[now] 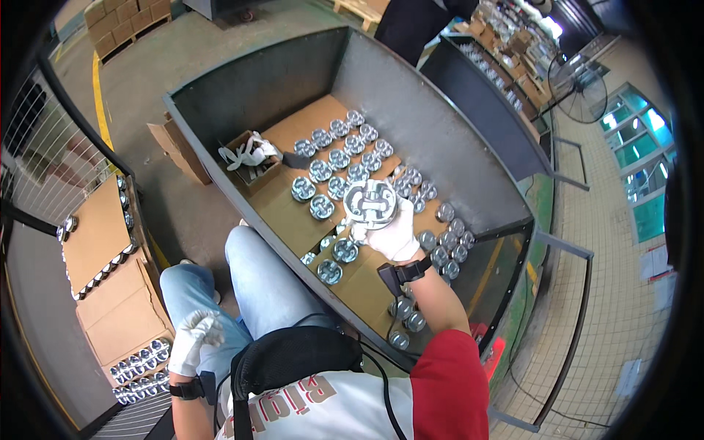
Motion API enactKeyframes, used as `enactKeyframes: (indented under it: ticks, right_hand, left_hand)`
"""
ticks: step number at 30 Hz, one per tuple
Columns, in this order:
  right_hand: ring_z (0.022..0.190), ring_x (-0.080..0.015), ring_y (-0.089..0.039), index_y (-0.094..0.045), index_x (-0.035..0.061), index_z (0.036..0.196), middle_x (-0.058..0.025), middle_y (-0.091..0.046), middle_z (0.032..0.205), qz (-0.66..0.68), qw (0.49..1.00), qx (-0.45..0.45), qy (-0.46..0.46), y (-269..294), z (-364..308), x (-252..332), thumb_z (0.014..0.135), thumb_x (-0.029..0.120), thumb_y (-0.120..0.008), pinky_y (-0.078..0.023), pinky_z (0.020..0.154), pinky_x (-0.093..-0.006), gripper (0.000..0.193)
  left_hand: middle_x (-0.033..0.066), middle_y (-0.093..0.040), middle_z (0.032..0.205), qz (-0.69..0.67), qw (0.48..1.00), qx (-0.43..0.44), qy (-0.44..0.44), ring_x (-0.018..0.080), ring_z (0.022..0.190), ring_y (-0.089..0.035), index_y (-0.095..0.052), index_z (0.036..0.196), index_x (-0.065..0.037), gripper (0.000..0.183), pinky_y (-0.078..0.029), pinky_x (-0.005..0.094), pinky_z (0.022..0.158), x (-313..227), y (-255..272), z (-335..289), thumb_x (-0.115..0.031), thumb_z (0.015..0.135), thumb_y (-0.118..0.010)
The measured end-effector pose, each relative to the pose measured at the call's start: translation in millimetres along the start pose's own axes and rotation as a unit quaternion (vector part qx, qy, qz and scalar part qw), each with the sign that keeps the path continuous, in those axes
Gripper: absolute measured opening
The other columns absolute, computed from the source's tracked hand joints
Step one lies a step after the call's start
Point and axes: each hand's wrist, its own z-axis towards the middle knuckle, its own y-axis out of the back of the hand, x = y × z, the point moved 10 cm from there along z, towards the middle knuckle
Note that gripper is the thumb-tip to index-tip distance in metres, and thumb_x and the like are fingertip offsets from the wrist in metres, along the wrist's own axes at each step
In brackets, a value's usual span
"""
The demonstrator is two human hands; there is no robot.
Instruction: Inspecting metal pistons and moving them from a large bin to a rolling cart.
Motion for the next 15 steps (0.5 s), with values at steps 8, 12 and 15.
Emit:
enactKeyframes:
  ticks: [8,12,15]
  right_hand:
    - [0.113,-0.0263,-0.064,-0.057,0.0063,0.133,-0.0088,-0.063,0.128,-0.294,0.945,0.143,-0.017,-182.6,14.0,-83.4,0.091,0.047,-0.051,-0.055,0.089,-0.0434,0.059]
    - [0.105,-0.0271,-0.066,-0.055,0.0007,0.132,-0.0155,-0.063,0.122,-0.704,0.583,0.305,0.269,-302.7,-21.8,-139.5,0.068,0.020,-0.076,-0.054,0.089,-0.0388,0.070]
    - [0.093,-0.0368,-0.064,-0.058,0.0029,0.129,-0.0179,-0.062,0.110,-0.782,0.325,0.342,0.407,-348.8,-54.4,-197.1,0.056,0.034,-0.089,-0.053,0.082,-0.0431,0.085]
  left_hand:
    - [0.0135,-0.069,0.093,-0.103,0.970,0.108,-0.192,0.0232,0.076,-0.070,-0.058,0.122,0.001,0.044,-0.057,0.0333,0.067,-123.5,-36.8,-39.4,-0.038,0.099,-0.059]
    - [0.0132,-0.063,0.117,-0.270,0.892,0.208,-0.296,0.0264,0.104,-0.065,-0.050,0.135,-0.005,0.054,-0.055,0.0425,0.087,-161.2,-57.0,-60.7,-0.047,0.102,-0.050]
    - [0.0134,-0.063,0.127,-0.447,0.846,0.118,-0.264,0.0268,0.111,-0.064,-0.053,0.133,-0.007,0.047,-0.054,0.0429,0.094,-157.3,-50.0,-56.7,-0.044,0.105,-0.045]
